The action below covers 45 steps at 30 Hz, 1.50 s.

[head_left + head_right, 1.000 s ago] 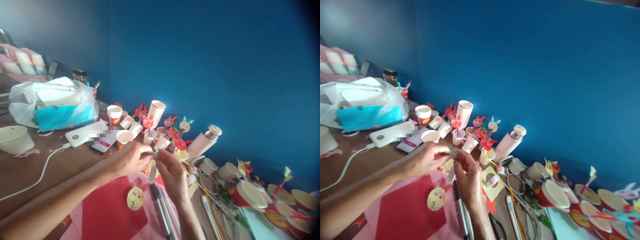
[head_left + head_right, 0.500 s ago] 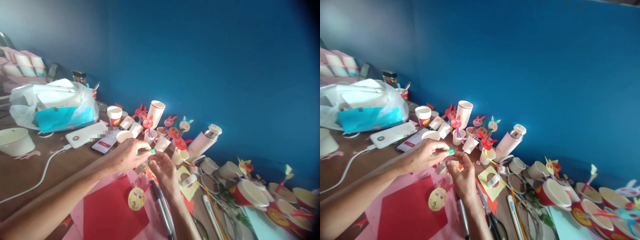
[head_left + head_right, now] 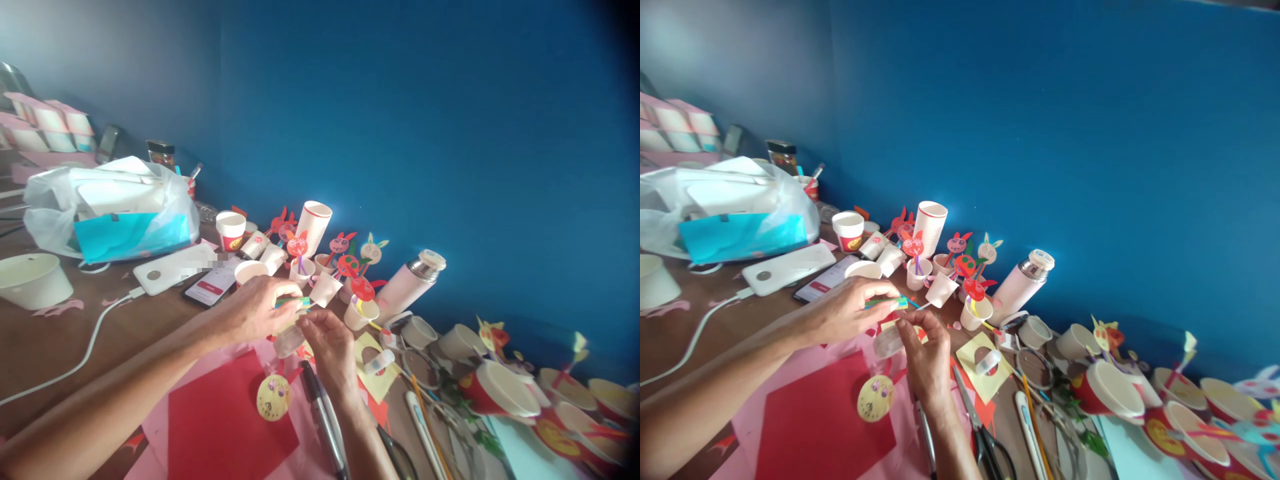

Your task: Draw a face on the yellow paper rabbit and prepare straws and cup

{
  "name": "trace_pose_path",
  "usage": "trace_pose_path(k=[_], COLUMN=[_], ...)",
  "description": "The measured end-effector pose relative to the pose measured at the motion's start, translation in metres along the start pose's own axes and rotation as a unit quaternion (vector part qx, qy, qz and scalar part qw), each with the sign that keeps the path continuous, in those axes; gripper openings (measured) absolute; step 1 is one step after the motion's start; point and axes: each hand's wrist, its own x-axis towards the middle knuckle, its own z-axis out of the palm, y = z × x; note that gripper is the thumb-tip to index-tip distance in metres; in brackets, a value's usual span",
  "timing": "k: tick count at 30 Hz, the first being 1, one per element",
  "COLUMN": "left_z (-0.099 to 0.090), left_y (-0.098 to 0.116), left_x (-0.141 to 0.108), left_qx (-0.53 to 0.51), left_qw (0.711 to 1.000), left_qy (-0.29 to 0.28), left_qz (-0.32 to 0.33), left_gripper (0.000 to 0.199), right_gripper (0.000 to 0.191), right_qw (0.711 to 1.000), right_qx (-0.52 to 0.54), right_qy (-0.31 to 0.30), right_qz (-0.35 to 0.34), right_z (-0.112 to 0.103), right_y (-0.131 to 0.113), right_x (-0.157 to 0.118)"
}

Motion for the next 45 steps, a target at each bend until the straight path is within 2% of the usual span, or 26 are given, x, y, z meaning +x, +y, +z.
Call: trace_pose_path(k=[4, 12, 17, 21, 25, 28, 35, 39, 45], left_z=[0.001, 0.001, -0.001, -0.001, -0.002, -0.002, -0.003, -0.004, 0.001], left_y=[-0.003, -0.005, -0.005, -0.007, -0.009, -0.011, -0.017, -0.013, -0.019], left_x=[0.001, 0.002, 0.002, 0.002, 0.004, 0.006, 0.007, 0.008, 0.009], left_qx=[0.030, 0.038, 0.006, -0.076, -0.163, -0.213, -0.299, -0.337, -0.443], left_qw=[0.999, 0.999, 0.998, 0.993, 0.977, 0.965, 0.933, 0.916, 0.864], left_qy=[-0.009, -0.033, -0.048, -0.080, -0.116, -0.127, -0.174, -0.188, -0.213], left_qz=[0.006, -0.015, -0.031, -0.033, -0.076, -0.083, -0.096, -0.111, -0.110], left_gripper=[0.024, 0.025, 0.025, 0.025, 0.028, 0.030, 0.036, 0.035, 0.037], right_gripper=[0.018, 0.023, 0.026, 0.026, 0.025, 0.024, 0.017, 0.013, 0.013], right_qw=[0.999, 0.999, 0.998, 0.996, 0.996, 0.996, 0.978, 0.976, 0.975], right_qx=[-0.044, -0.038, -0.039, -0.065, -0.070, -0.077, -0.166, -0.165, -0.161], right_qy=[0.007, 0.011, 0.010, 0.032, 0.032, 0.038, 0.087, 0.090, 0.081], right_qz=[-0.022, -0.036, -0.040, -0.054, -0.043, -0.038, -0.095, -0.110, -0.131], right_z=[0.001, 0.005, 0.004, 0.004, 0.004, 0.003, 0.001, 0.001, -0.002], right_y=[-0.005, 0.001, 0.002, 0.003, 0.003, 0.001, 0.000, 0.002, 0.003], right_x=[-0.002, -0.003, -0.004, -0.004, -0.005, -0.006, -0.009, -0.009, -0.009])
